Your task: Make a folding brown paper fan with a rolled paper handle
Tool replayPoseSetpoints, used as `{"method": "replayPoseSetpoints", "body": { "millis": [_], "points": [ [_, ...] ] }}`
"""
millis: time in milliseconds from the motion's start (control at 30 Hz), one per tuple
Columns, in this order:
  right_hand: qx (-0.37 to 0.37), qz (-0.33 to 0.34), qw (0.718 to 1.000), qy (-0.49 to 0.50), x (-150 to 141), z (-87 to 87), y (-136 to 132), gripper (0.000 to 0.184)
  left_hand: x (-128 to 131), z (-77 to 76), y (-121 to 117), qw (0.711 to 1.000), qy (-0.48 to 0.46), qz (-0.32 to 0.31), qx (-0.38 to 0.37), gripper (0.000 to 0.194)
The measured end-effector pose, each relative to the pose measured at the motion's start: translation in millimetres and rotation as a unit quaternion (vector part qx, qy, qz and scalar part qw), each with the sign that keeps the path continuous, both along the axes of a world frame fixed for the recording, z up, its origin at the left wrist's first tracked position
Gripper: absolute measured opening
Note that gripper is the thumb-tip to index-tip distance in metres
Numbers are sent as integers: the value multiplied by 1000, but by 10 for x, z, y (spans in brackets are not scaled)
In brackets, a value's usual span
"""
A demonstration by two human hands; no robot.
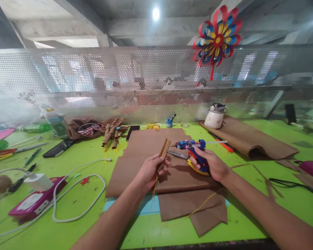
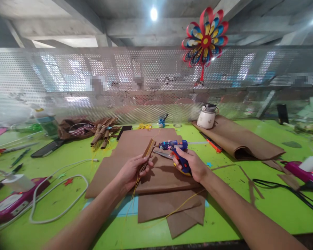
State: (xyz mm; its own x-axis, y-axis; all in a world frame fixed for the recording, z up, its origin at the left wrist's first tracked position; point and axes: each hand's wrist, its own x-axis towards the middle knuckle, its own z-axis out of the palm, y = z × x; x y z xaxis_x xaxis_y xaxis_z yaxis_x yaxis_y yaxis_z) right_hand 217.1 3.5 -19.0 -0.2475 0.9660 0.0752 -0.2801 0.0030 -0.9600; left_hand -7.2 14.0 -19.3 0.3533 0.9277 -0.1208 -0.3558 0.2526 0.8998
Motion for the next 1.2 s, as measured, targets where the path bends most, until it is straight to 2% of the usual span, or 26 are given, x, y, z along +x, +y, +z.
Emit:
{"method": "replayPoseSetpoints", "body": {
  "millis": [267,833,1200],
  "points": [
    [-10,-25,1000,6,-14,-2,53,31,31,-20,-15,1000,-2,-19,10,13],
    [-25,17,999,-38,-64,-53,-56,33,5,4,0,1000,-14,-23,4,11],
    [-6,-5,998,-63,-62,-61,-34,35,16,29,-8,1000,-7,-9,-12,15]
  ]
}}
